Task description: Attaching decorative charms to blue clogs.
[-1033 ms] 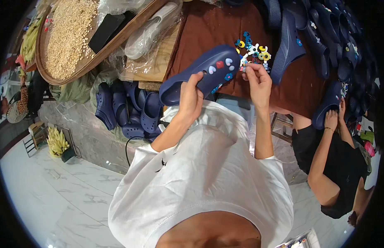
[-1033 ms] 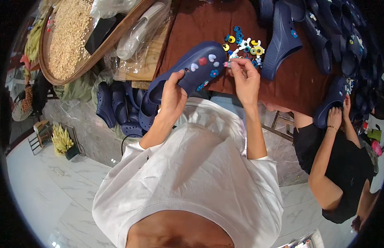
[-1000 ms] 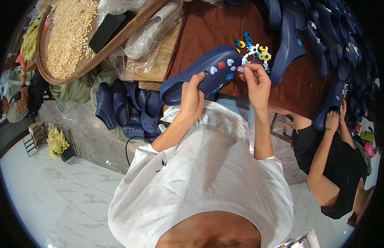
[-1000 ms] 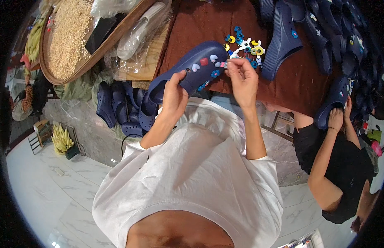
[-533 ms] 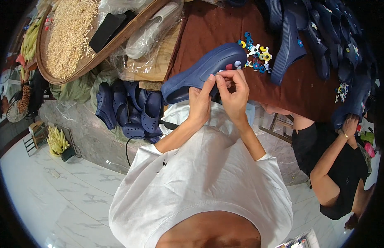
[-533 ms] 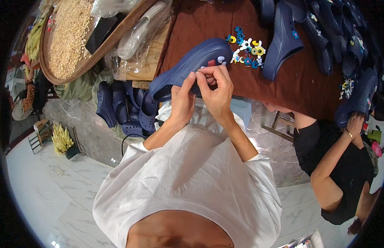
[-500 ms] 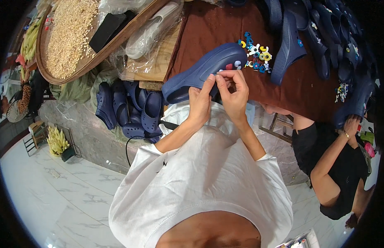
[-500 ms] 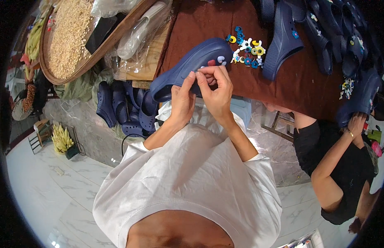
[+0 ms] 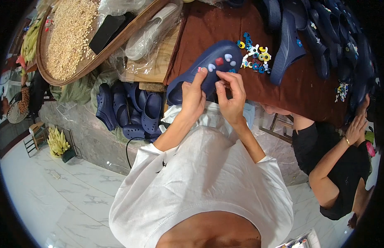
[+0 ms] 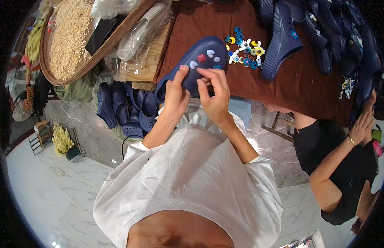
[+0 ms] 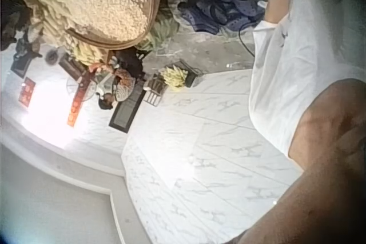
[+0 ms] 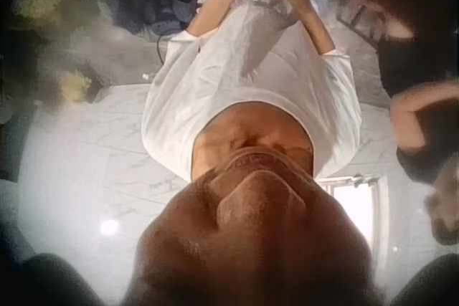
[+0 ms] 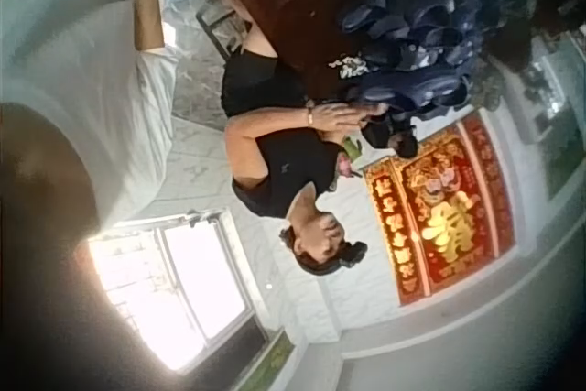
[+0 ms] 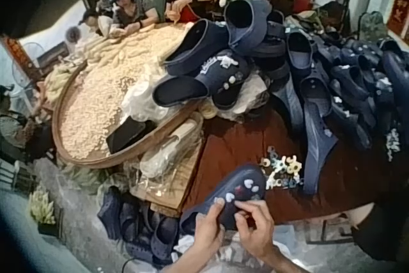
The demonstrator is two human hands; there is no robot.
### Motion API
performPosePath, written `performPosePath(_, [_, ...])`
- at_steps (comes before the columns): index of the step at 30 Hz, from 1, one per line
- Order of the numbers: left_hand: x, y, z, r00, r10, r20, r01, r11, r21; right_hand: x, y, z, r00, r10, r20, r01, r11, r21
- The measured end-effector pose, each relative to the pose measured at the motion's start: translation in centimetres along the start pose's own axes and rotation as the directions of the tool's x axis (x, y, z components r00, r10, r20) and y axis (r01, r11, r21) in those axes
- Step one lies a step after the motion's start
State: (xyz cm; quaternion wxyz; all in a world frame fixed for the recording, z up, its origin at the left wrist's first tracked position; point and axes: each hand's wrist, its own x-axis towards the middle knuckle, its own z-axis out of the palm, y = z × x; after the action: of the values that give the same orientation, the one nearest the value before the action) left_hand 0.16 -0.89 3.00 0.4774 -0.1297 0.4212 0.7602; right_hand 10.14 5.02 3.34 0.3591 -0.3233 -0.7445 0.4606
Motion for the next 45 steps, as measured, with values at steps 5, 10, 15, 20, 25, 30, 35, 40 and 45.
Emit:
performPosePath(5, [1.1, 1.5, 0.6, 0.997, -0.037, -0.071, 0.035, 0.999, -0.027, -1.0, 1.6, -1.1, 0.99, 0.113, -0.081, -0.105, 0.99, 0.094])
performPosePath(10, [1.8, 2.5, 0.7, 0.992, -0.121, -0.048, 0.118, 0.991, -0.06, -1.4, 2.9, -1.7, 0.99, 0.094, -0.101, -0.091, 0.995, 0.034])
performPosePath(15, [1.8, 4.2, 1.2, 0.954, -0.272, 0.123, 0.293, 0.931, -0.218, -2.1, 3.2, -1.7, 0.981, 0.175, -0.081, -0.166, 0.979, 0.115])
performPosePath(20, [1.7, 4.5, 1.7, 0.932, -0.35, 0.095, 0.362, 0.882, -0.302, -2.6, 4.0, -1.6, 0.974, 0.225, 0.0, -0.222, 0.958, 0.18])
performPosePath(25, [2.2, 4.0, 1.5, 0.916, -0.376, 0.138, 0.401, 0.861, -0.314, -1.7, 3.3, -1.5, 0.965, 0.26, -0.035, -0.242, 0.932, 0.271])
performPosePath(30, [1.7, 3.5, 2.5, 0.944, -0.312, 0.105, 0.329, 0.912, -0.247, 0.8, 2.5, -1.2, 0.961, 0.275, -0.041, -0.262, 0.945, 0.198])
performPosePath(35, [2.3, 3.9, 2.4, 0.924, -0.341, 0.171, 0.379, 0.873, -0.307, 1.8, 2.7, -1.4, 0.961, 0.276, 0.029, -0.269, 0.903, 0.336])
performPosePath(40, [3.7, 3.9, 1.7, 0.92, -0.335, 0.206, 0.39, 0.844, -0.368, 0.3, 3.7, -0.6, 0.951, 0.302, -0.064, -0.257, 0.889, 0.379])
performPosePath(45, [4.6, 4.4, 2.2, 0.925, -0.314, 0.216, 0.38, 0.804, -0.457, -3.4, 4.6, -0.6, 0.942, 0.322, 0.095, -0.335, 0.921, 0.2])
